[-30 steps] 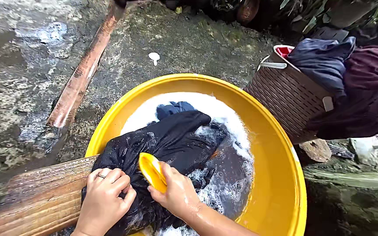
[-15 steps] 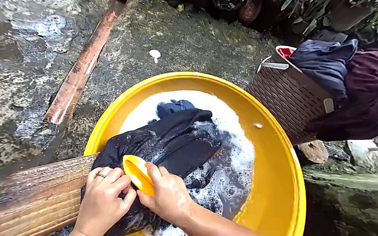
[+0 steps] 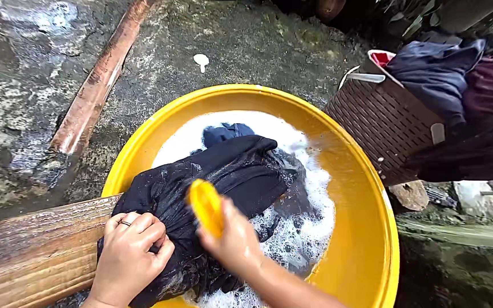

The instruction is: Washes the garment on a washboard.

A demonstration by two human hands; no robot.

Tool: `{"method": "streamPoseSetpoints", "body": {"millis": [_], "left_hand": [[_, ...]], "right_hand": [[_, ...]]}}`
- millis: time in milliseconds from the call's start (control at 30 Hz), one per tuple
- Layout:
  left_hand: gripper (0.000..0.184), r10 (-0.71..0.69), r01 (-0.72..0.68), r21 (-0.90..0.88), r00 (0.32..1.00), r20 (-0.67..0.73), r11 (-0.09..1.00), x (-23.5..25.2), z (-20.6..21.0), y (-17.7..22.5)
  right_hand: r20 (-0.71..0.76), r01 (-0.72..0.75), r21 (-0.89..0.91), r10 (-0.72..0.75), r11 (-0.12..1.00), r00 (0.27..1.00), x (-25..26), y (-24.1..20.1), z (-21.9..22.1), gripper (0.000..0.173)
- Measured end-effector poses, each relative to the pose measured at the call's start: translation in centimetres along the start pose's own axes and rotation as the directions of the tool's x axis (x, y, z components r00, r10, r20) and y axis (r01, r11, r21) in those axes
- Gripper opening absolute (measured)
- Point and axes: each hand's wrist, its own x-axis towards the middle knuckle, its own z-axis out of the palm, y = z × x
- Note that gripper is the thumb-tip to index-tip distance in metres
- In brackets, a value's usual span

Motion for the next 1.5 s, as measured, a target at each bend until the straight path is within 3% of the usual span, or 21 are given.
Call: {"method": "streamPoseSetpoints", "body": {"millis": [33,100,133,200,300,400,500,567,600,633,700,767,800,867,933,1000,1067,1133,1300,1400,1500], "left_hand": [[0.029,0.003,-0.003,-0.005,1.000,0.004,1.000,0.0,-0.1,-0.1],[0.029,-0.001,0.001,-0.023,1.000,0.009,1.000,-0.1,-0.3,0.0],[0.029,-0.002,0.002,-0.027,1.000,0.008,1.000,0.0,-0.3,0.0],[0.029,-0.003,0.003,-0.028,1.000,0.007,1.000,-0.1,-0.3,0.2],[0.030,0.001,-0.001,-0.005,1.000,-0.011,1.000,0.3,-0.1,0.0],[0.030,-0.011,0.011,-0.005,1.000,-0.012,1.000,0.3,0.3,0.3],[0.030,-0.008,0.007,-0.015,1.000,-0.013,1.000,0.2,0.1,0.0],[0.030,-0.009,0.008,-0.029,1.000,-0.012,1.000,0.2,0.1,-0.1],[0.030,-0.011,0.010,-0.031,1.000,-0.008,0.999,0.2,0.0,-0.1],[0.030,-0.012,0.012,-0.034,1.000,-0.003,0.999,0.2,-0.1,0.0],[0.030,-0.013,0.012,-0.031,1.000,-0.013,0.999,0.3,-0.1,0.1],[0.030,-0.014,0.013,-0.020,1.000,-0.023,1.000,0.2,0.0,0.0],[0.030,-0.014,0.014,-0.015,1.000,-0.023,1.000,0.2,0.1,0.0],[0.030,-0.020,0.020,-0.007,1.000,-0.020,1.000,0.4,0.4,-0.1],[0.031,-0.022,0.021,-0.004,1.000,-0.017,1.000,0.4,0.4,-0.2],[0.031,-0.016,0.015,-0.014,1.000,-0.027,1.000,0.3,0.4,-0.2],[0.031,-0.010,0.010,-0.013,1.000,-0.021,1.000,0.3,0.2,-0.3],[0.030,-0.008,0.008,-0.013,1.000,-0.010,1.000,0.2,0.2,-0.2],[0.031,-0.014,0.014,-0.003,1.000,-0.018,1.000,0.5,0.3,0.0],[0.030,-0.015,0.015,0.006,1.000,-0.026,1.000,0.4,0.5,0.1],[0.030,-0.017,0.018,0.017,0.999,-0.029,1.000,0.6,0.5,0.0]], "right_hand": [[-0.074,0.179,-0.041,-0.182,0.983,0.981,-1.6,-0.5,1.9,0.070],[-0.229,0.259,-0.130,-0.283,0.957,0.931,-1.3,3.0,2.6,0.062],[-0.277,0.174,-0.165,-0.215,0.971,0.936,-0.1,6.3,1.6,0.061],[-0.246,-0.218,-0.163,0.174,0.962,0.953,2.6,13.3,-2.9,0.065],[-0.260,-0.565,-0.112,0.525,0.817,0.810,5.8,18.6,-7.0,0.067],[-0.234,-0.445,-0.003,0.432,0.896,0.871,3.5,10.9,-4.5,0.067],[-0.191,-0.068,-0.019,0.064,0.997,0.979,-3.2,2.0,2.8,0.076],[-0.329,0.162,-0.085,-0.181,0.983,0.927,-5.0,1.7,5.5,0.072],[-0.373,0.178,-0.133,-0.216,0.975,0.902,-4.3,3.4,5.5,0.069],[-0.372,0.101,-0.148,-0.150,0.984,0.916,-3.5,5.9,4.7,0.067],[-0.316,-0.255,-0.084,0.217,0.963,0.924,-1.0,10.9,1.7,0.067],[-0.266,-0.549,0.033,0.537,0.835,0.800,1.2,13.0,-0.5,0.072],[-0.255,-0.599,0.089,0.599,0.796,0.759,1.5,12.3,-0.9,0.073],[-0.240,-0.500,0.125,0.515,0.857,0.823,0.2,7.9,-0.2,0.071],[-0.206,-0.239,0.031,0.241,0.970,0.949,-2.9,2.8,2.5,0.073],[-0.135,-0.028,-0.068,0.019,0.997,0.991,-4.2,0.5,3.1,0.074],[-0.006,-0.050,-0.151,0.050,0.987,0.999,-2.2,2.2,0.5,0.069],[-0.016,-0.191,-0.201,0.192,0.961,0.981,1.2,7.2,-2.3,0.066],[-0.219,-0.581,-0.104,0.551,0.807,0.805,9.1,16.6,-8.1,0.067],[-0.199,-0.617,0.038,0.611,0.786,0.766,9.2,11.5,-7.6,0.069],[-0.057,-0.410,0.007,0.409,0.912,0.911,3.8,4.2,-3.6,0.064]]}}
